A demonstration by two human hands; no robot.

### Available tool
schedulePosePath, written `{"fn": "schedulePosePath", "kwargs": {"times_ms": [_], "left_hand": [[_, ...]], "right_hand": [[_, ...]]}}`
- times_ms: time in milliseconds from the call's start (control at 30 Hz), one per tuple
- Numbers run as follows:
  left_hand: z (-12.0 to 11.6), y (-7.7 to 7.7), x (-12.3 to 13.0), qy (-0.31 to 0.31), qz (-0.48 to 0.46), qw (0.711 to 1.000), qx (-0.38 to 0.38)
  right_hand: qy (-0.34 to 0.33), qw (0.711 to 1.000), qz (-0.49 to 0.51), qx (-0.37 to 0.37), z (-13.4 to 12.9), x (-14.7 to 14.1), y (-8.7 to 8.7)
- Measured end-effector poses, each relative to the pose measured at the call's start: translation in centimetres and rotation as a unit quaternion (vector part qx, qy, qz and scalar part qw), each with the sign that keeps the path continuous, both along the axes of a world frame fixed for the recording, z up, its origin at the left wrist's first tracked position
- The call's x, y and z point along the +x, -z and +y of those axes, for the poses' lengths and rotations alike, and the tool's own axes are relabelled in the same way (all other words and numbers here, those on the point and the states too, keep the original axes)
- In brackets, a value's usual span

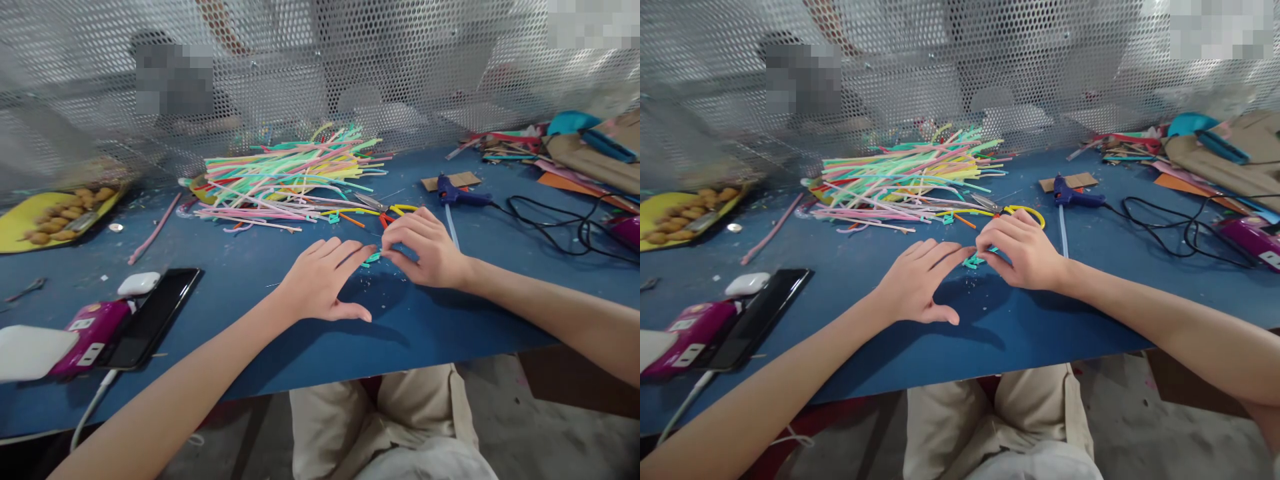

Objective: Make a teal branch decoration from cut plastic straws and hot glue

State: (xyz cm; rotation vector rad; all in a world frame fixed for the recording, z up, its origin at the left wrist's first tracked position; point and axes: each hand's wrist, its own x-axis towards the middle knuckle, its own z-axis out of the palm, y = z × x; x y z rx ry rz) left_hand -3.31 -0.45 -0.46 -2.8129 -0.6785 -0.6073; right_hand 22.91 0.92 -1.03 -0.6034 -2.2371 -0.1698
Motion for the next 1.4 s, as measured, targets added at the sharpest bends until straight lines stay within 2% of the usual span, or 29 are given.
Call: {"fn": "schedulePosePath", "kwargs": {"times_ms": [167,267,467,667,800,967,1067,1167,1300,1400], "left_hand": [[0.4,0.2,-0.1,-0.020,-0.042,0.999,-0.021],[0.7,0.5,-0.2,-0.039,-0.081,0.995,-0.034],[1.3,0.9,-0.4,-0.009,-0.092,0.995,-0.045],[1.3,1.2,-0.4,0.016,-0.076,0.996,-0.044],[1.1,1.1,-0.4,0.054,-0.108,0.992,-0.041],[0.8,1.1,-0.2,0.064,-0.146,0.986,-0.040],[0.6,1.1,0.1,0.061,-0.161,0.984,-0.042],[0.5,1.1,0.3,0.043,-0.182,0.980,-0.069],[0.5,1.0,0.2,0.024,-0.223,0.968,-0.109],[0.2,0.7,0.1,0.013,-0.255,0.958,-0.133]], "right_hand": [[0.022,0.998,0.043,-0.027,0.8,0.6,0.1],[0.011,0.997,0.055,-0.054,1.3,1.0,0.2],[-0.023,0.995,0.051,-0.087,2.2,1.6,0.5],[-0.104,0.989,-0.074,-0.073,2.6,2.6,-0.2],[-0.098,0.977,-0.188,-0.028,2.1,3.1,-1.1],[-0.086,0.956,-0.282,-0.002,1.6,3.3,-3.2],[-0.080,0.962,-0.261,-0.008,1.4,2.8,-4.5],[-0.078,0.971,-0.225,-0.004,1.2,1.6,-5.0],[-0.086,0.977,-0.196,0.017,1.1,-0.1,-4.0],[-0.096,0.987,-0.132,-0.011,1.0,-0.6,-2.9]]}}
